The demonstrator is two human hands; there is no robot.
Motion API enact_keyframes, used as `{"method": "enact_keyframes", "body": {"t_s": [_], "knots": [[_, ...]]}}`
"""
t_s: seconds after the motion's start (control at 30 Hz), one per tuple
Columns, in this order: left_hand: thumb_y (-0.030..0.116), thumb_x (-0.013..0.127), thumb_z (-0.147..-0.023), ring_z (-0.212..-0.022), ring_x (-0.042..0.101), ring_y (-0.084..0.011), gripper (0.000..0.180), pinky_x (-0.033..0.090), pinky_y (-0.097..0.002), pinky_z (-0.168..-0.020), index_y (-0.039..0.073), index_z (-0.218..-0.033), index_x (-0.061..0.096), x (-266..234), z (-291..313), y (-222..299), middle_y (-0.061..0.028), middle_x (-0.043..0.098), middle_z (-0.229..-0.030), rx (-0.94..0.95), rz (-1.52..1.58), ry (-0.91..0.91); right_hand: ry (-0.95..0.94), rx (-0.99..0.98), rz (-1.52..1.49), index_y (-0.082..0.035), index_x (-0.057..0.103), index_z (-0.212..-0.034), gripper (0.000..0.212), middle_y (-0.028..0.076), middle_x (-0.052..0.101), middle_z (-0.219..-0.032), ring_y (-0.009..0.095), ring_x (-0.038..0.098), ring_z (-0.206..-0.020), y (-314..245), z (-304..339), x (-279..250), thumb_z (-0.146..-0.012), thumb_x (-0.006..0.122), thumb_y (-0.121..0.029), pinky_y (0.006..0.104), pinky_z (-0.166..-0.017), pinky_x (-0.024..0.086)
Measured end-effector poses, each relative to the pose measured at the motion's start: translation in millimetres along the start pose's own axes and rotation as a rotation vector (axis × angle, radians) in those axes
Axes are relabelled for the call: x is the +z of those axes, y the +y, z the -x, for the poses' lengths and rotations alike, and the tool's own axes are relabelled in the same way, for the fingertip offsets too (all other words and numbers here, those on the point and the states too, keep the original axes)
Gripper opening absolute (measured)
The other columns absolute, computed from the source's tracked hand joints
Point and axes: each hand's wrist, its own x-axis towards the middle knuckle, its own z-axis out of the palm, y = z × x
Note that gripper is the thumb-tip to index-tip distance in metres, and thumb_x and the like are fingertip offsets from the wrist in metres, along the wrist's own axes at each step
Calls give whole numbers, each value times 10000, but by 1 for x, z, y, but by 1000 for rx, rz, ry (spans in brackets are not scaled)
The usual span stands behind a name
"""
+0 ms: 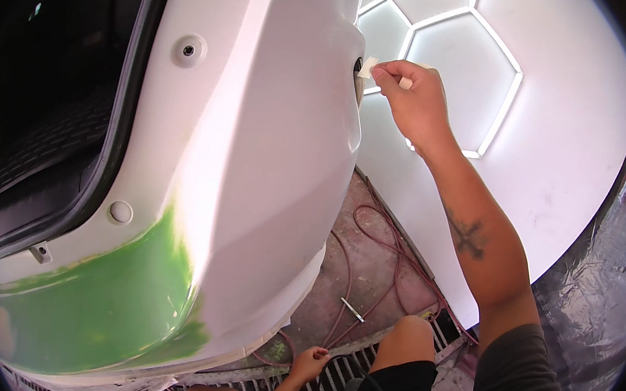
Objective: The person applies masking tape to the edge of a white car bumper, smoothing it down and cutting pieces as needed to cover the seam between the bumper and the adjacent panel.
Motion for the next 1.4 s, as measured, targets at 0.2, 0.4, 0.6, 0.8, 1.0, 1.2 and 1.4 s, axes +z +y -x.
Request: {"method": "enact_keyframes", "body": {"t_s": [0.2,0.4,0.6,0.8,1.0,1.2,1.4], "knots": [[354,757,-978,-1027,767,-277,397,577,-389,-916,71,-1256,757,6,-4,-1,-140,799,-1102,11,37,-27,130,-10,-217,-5,734,-1334,346,146,773,-1095,220,710,-1062,-13,34,16,-1081,635,-219,332,-993,519],[353,754,-981,-1045,761,-277,406,575,-394,-920,59,-1261,752,5,-10,-3,-148,793,-1115,26,33,-37,31,-21,-333,19,608,-1497,455,150,638,-1420,215,600,-1281,-13,51,32,-1137,553,-255,335,-1115,438],[389,758,-973,-1032,757,-273,434,573,-393,-924,66,-1262,755,0,-10,-2,-130,788,-1089,25,47,-28,9,-70,-284,20,588,-1507,483,195,606,-1452,277,637,-1195,-5,48,34,-1125,563,-274,374,-1055,477],[400,766,-959,-1028,754,-256,449,571,-390,-929,72,-1264,756,-10,2,15,-117,788,-1091,14,-7,1,3,-69,-262,-14,584,-1527,480,185,584,-1471,279,608,-1218,3,45,38,-1120,569,-267,371,-1069,462],[382,759,-959,-1030,753,-254,446,573,-387,-928,64,-1272,754,-12,6,23,-115,788,-1094,-12,16,-14,-44,-22,-374,-20,589,-1534,473,110,573,-1441,189,564,-1202,2,46,37,-1132,558,-266,326,-1069,433],[368,756,-968,-1031,756,-256,441,576,-393,-930,57,-1280,748,-11,7,27,-131,791,-1106,16,13,4,-51,-31,-432,-16,592,-1534,459,85,575,-1435,174,547,-1266,2,47,38,-1135,556,-240,308,-1124,396],[374,755,-970,-1038,761,-260,436,577,-392,-930,66,-1280,750,-10,0,24,-135,796,-1110,11,36,15,-79,9,-438,-28,584,-1546,456,77,573,-1486,173,540,-1334,3,41,36,-1132,550,-217,307,-1163,376]]}}
